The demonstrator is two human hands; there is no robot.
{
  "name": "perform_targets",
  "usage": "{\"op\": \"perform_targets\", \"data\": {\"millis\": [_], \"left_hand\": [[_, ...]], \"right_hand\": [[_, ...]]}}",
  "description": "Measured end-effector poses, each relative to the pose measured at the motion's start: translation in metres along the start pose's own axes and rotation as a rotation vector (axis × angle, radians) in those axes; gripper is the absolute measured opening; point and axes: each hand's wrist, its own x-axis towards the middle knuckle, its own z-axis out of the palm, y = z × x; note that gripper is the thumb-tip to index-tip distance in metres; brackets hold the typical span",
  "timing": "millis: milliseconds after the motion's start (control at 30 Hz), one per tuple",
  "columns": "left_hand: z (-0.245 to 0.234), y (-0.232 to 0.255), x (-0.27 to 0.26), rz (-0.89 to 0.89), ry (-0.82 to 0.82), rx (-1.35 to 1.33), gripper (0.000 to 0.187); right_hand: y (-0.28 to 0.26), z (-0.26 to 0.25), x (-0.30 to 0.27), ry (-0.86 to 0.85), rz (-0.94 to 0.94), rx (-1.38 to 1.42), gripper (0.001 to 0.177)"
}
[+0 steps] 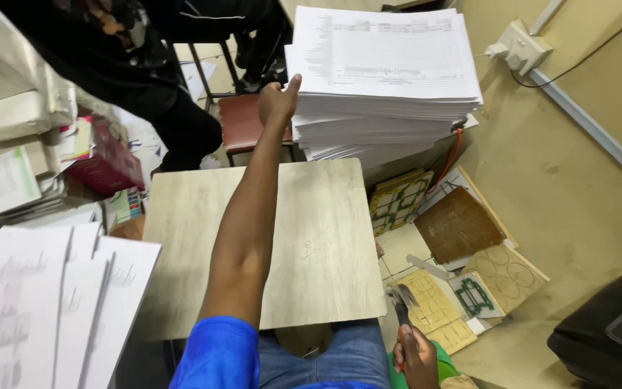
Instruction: The person repeatedly picks up sheets of paper from a stack, places them on a wooden board on their lap, and strikes them with a hammer. They then move the struck papers to a separate pile and repeat the process.
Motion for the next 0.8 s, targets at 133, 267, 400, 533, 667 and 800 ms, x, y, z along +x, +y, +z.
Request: {"op": "perform_targets", "data": {"millis": [133, 267, 400, 533, 667, 800], "left_hand": [[0.060, 0.010, 0.034, 0.205, 0.291, 0.291, 0.001], [0.057, 0.042, 0.014, 0.061, 0.265, 0.143, 0.035], [0.058, 0.008, 0.057, 0.001, 0.330, 0.171, 0.046], [0.028, -0.002, 0.054, -0.252, 0.263, -0.043, 0.033], [0.007, -0.004, 0.036, -0.248, 0.128, 0.105, 0.023], [0.021, 0.002, 0.024, -0.162, 0.004, -0.032, 0.031]], "right_hand": [[0.006, -0.008, -0.004, 0.213, 0.172, 0.048, 0.051], [0.021, -0.023, 0.011, 0.211, 0.262, 0.076, 0.049], [0.034, -0.046, 0.024, 0.113, 0.204, 0.020, 0.041], [0.007, -0.027, 0.023, 0.106, 0.011, -0.039, 0.046], [-0.006, -0.012, 0.021, 0.082, -0.062, -0.050, 0.047], [-0.016, -0.007, 0.014, 0.049, -0.046, -0.117, 0.050]]}}
